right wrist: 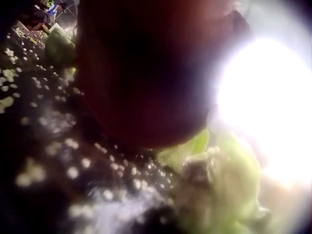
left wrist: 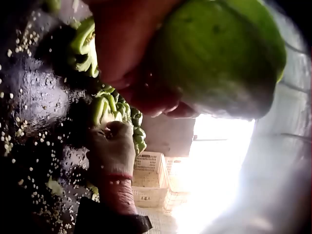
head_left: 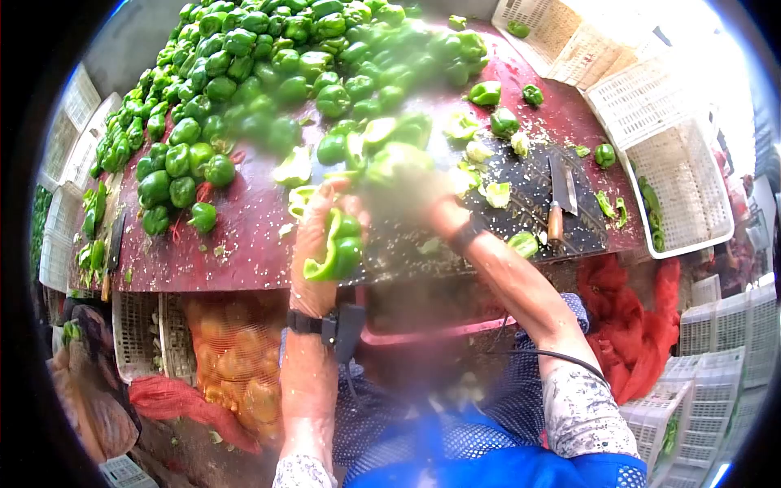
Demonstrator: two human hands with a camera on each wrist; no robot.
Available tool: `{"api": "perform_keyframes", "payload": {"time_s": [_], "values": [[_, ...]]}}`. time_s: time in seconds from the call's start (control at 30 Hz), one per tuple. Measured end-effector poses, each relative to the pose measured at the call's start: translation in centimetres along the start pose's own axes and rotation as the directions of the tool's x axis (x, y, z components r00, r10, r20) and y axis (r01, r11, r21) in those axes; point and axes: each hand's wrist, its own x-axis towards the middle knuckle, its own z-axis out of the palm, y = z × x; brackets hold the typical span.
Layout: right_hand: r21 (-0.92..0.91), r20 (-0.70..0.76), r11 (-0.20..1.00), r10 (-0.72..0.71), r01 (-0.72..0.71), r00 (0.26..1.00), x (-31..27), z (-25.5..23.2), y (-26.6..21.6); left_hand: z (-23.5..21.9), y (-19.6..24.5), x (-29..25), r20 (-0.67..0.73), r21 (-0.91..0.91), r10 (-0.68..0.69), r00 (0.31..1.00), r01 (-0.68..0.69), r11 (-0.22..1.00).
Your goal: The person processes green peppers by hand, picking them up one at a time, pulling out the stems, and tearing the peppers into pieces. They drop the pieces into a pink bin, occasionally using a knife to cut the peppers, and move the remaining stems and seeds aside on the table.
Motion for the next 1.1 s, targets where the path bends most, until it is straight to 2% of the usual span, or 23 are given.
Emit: {"api": "perform_keyframes", "payload": {"time_s": [0.03, 0.07, 0.13, 0.17, 0.27, 0.33, 0.37, 0.4, 0.47, 0.5, 0.53, 0.57, 0.67, 0.77, 0.83, 0.87, 0.9, 0.97, 1.0, 1.07, 1.1], "values": [[0.052, -0.038, 0.999, 0.001, 0.001, 0.999, -1.2, -1.1, 0.1, 1.1, -0.4, 0.0, -0.132, 0.012, 0.015, 0.991, -0.013, 1.0], [0.244, -0.008, 0.969, 0.055, -0.051, 0.998, -3.1, -2.1, 0.5, 0.8, -0.6, 0.1, -0.141, 0.028, -0.028, 0.99, 0.032, 0.999], [0.44, -0.179, 0.893, -0.012, 0.09, 0.984, -6.9, -1.7, 2.0, 0.6, -1.2, -0.1, -0.15, 0.065, -0.103, 0.983, 0.114, 0.991], [0.524, -0.267, 0.835, -0.026, 0.168, 0.963, -8.2, -1.5, 2.9, 0.7, -1.6, 0.2, -0.186, 0.177, -0.108, 0.977, 0.142, 0.974], [0.627, -0.249, 0.757, -0.03, 0.185, 0.968, -11.0, -2.2, 3.5, -0.9, -3.9, 1.2, -0.162, 0.373, -0.083, 0.983, 0.139, 0.917], [0.692, -0.263, 0.687, -0.045, 0.221, 0.964, -11.9, -3.9, 2.7, -1.6, -5.5, 2.1, -0.099, 0.344, -0.134, 0.986, 0.16, 0.925], [0.72, -0.271, 0.651, -0.054, 0.24, 0.961, -12.1, -4.4, 2.6, -2.6, -6.6, 2.3, -0.005, 0.228, -0.204, 0.979, 0.2, 0.953], [0.676, -0.271, 0.684, -0.116, 0.275, 0.956, -12.1, -4.3, 3.0, -3.1, -6.9, 2.6, 0.167, 0.048, -0.298, 0.94, 0.294, 0.955], [0.859, -0.272, 0.426, -0.091, 0.285, 0.958, -12.3, -3.5, 3.4, -4.3, -7.5, 2.4, 0.387, -0.129, -0.378, 0.841, 0.456, 0.881], [0.918, -0.271, 0.28, -0.079, 0.282, 0.959, -12.4, -3.2, 3.4, -2.6, -6.9, 2.0, 0.317, -0.054, -0.339, 0.886, 0.374, 0.926], [0.955, -0.193, 0.216, -0.067, 0.203, 0.979, -12.6, -4.6, 3.1, -0.9, -6.4, 1.5, 0.243, 0.034, -0.297, 0.923, 0.298, 0.954], [0.964, -0.174, 0.194, -0.065, 0.183, 0.983, -12.5, -4.6, 3.1, 0.3, -6.2, 1.2, 0.153, -0.015, -0.288, 0.945, 0.293, 0.956], [0.988, -0.089, 0.118, -0.08, 0.098, 0.993, -12.4, -3.5, 3.5, 0.8, -6.2, 1.0, 0.118, 0.038, -0.268, 0.956, 0.265, 0.963], [0.992, -0.124, -0.023, -0.15, 0.122, 0.981, -12.8, -4.3, 3.7, 0.4, -6.2, 1.1, 0.096, 0.085, -0.239, 0.966, 0.231, 0.969], [0.98, 0.021, -0.192, -0.192, -0.058, 0.981, -13.4, -6.4, 3.9, 2.1, -5.7, 0.6, 0.066, 0.085, -0.187, 0.98, 0.182, 0.98], [0.965, 0.02, -0.25, -0.209, -0.073, 0.978, -13.5, -6.3, 3.8, 3.2, -5.3, 0.1, 0.17, 0.098, -0.129, 0.977, 0.114, 0.989], [0.947, 0.019, -0.307, -0.226, -0.09, 0.974, -13.6, -6.3, 3.6, 3.2, -4.8, 0.0, 0.155, 0.266, -0.215, 0.964, 0.169, 0.949], [0.93, -0.127, -0.365, -0.214, 0.041, 0.969, -13.3, -4.8, 3.1, 2.1, -5.5, -0.1, 0.19, 0.407, -0.227, 0.955, 0.133, 0.903], [0.923, -0.115, -0.385, -0.205, 0.028, 0.972, -13.4, -5.0, 2.9, 2.8, -5.6, -0.2, 0.178, 0.368, -0.205, 0.962, 0.128, 0.921], [0.88, -0.027, -0.465, -0.258, -0.099, 0.966, -13.7, -6.1, 3.0, 3.0, -5.1, 0.0, 0.215, 0.387, -0.221, 0.951, 0.124, 0.914], [0.883, -0.001, -0.452, -0.272, -0.127, 0.962, -13.7, -6.1, 3.1, 3.2, -4.9, -0.1, 0.225, 0.387, -0.231, 0.947, 0.131, 0.913]]}}
